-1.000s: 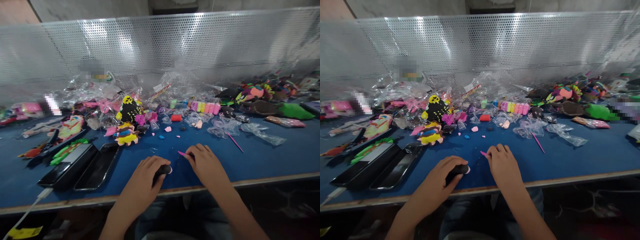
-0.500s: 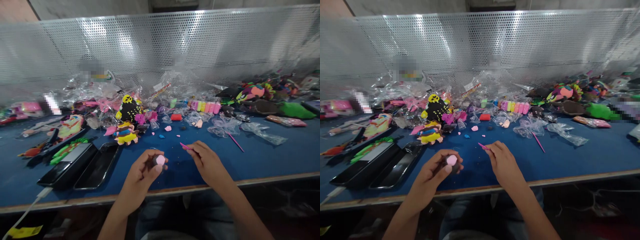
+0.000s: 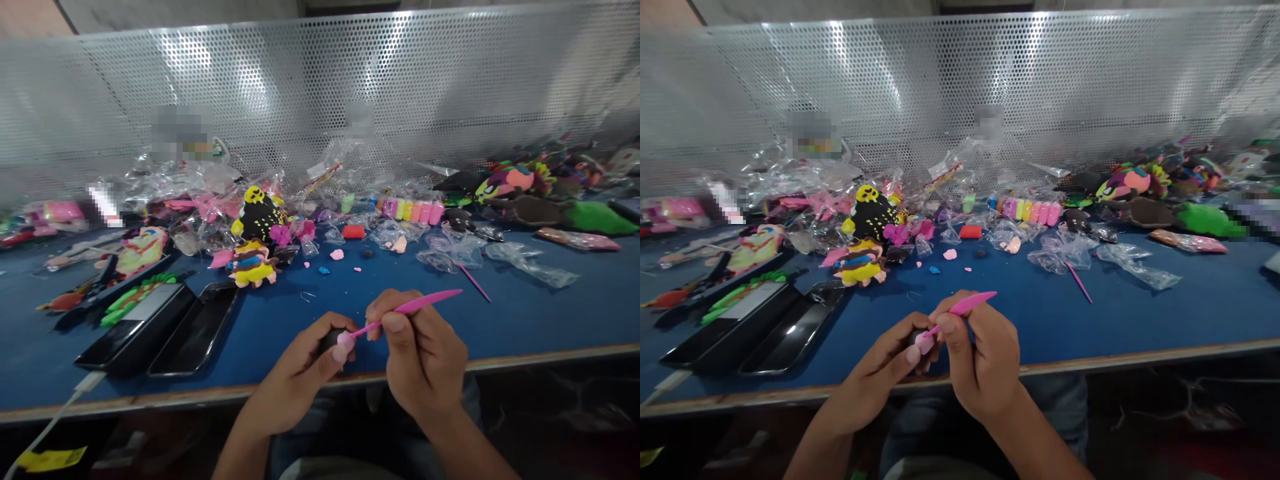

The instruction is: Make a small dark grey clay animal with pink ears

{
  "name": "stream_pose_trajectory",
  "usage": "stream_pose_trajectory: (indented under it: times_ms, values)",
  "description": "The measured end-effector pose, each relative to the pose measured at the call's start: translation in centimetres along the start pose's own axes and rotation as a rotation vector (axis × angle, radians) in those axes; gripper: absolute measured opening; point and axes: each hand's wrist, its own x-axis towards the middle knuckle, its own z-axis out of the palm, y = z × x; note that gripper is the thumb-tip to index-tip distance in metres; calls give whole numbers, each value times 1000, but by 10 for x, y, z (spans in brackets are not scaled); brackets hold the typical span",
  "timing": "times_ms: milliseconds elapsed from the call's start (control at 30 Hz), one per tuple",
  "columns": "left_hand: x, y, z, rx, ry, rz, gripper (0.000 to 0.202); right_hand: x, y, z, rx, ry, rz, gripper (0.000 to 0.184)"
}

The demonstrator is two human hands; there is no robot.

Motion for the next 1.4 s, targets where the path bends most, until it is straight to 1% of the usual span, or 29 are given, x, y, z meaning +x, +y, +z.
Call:
stream_pose_trajectory:
  times_ms: [133, 300, 500, 667, 800, 900, 1133, 1333, 1400]
  values:
    - [1, 0, 0, -2, -18, -9, 26, 2, -1, 0, -87, -53, -31, 17]
    - [1, 0, 0, 11, 12, -8, 27, 6, -5, -1, -171, -124, -62, 18]
    - [1, 0, 0, -3, 8, -2, 29, 6, -9, -2, -194, -55, -72, 18]
    - [1, -4, 0, 7, 20, -10, 31, 8, -10, -1, -248, -117, -87, 20]
    - [1, -5, -1, 22, 16, -3, 35, 8, -9, -1, -304, -105, -112, 18]
    - [0, -6, -1, 24, 26, 2, 34, 9, -11, -3, -356, -101, -124, 18]
    - [1, -8, -1, -19, 34, 17, 32, 15, -18, -11, -349, -255, -71, 13]
    - [3, -8, -1, -6, 47, 43, 28, 13, -15, -6, -386, -201, -178, 18]
    - [3, -7, -1, -16, 43, 54, 25, 13, -14, -5, -379, -202, -199, 19]
